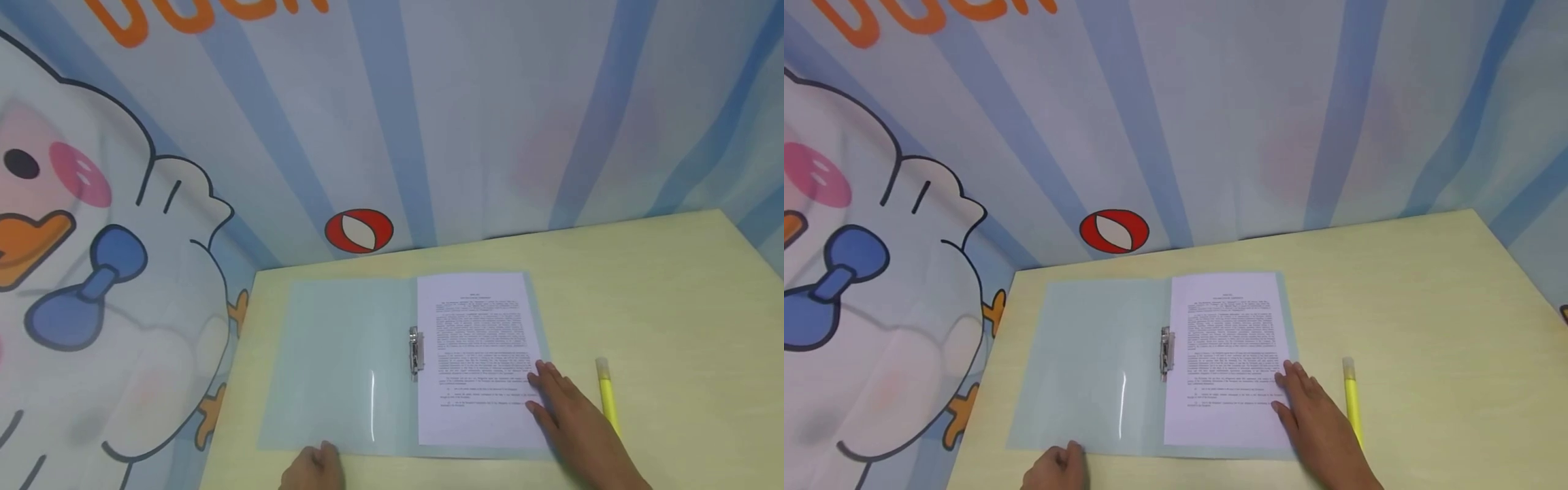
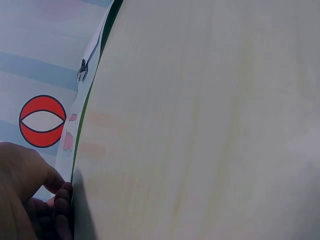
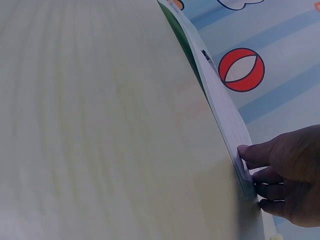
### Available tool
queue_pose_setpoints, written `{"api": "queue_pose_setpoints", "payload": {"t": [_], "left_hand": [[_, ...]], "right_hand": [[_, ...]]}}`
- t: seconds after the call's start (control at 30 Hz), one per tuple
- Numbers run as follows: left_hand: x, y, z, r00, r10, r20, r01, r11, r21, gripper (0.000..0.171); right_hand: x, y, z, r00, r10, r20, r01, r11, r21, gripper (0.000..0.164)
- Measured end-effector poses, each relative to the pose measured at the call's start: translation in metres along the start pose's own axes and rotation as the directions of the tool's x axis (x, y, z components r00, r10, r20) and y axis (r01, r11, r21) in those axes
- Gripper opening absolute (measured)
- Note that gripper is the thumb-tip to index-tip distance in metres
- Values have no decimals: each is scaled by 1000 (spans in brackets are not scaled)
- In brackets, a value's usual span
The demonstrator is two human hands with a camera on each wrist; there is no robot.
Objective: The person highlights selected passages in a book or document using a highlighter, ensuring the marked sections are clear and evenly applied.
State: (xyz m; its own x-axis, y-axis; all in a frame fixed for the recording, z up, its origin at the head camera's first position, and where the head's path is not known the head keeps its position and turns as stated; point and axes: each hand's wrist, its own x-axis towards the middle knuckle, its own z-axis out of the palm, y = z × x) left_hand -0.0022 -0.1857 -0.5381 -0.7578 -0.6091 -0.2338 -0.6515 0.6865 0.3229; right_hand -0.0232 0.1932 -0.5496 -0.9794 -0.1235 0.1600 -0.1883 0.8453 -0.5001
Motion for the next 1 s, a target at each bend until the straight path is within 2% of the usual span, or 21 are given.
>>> {"api": "queue_pose_setpoints", "payload": {"t": [0.2, 0.43, 0.63, 0.83, 1.0], "left_hand": [[3, -3, 1, 999, 24, -28, -23, 1000, 1, 41], [4, -3, 2, 998, 59, -35, -58, 998, 16, 40], [10, -3, -3, 993, 118, -5, -118, 993, 11, 38], [12, -3, -11, 992, 114, 46, -115, 993, 17, 35], [13, -2, -21, 990, 131, 55, -133, 990, 45, 33]], "right_hand": [[0, 0, 1, 999, -32, -35, 31, 999, -11, 50], [0, -1, 1, 1000, -22, -21, 21, 999, -25, 50], [2, -4, -3, 1000, 5, 12, -4, 999, -40, 50], [4, -6, -5, 998, 35, 54, -32, 998, -63, 52], [4, -4, -4, 999, 23, 30, -21, 998, -61, 52]]}}
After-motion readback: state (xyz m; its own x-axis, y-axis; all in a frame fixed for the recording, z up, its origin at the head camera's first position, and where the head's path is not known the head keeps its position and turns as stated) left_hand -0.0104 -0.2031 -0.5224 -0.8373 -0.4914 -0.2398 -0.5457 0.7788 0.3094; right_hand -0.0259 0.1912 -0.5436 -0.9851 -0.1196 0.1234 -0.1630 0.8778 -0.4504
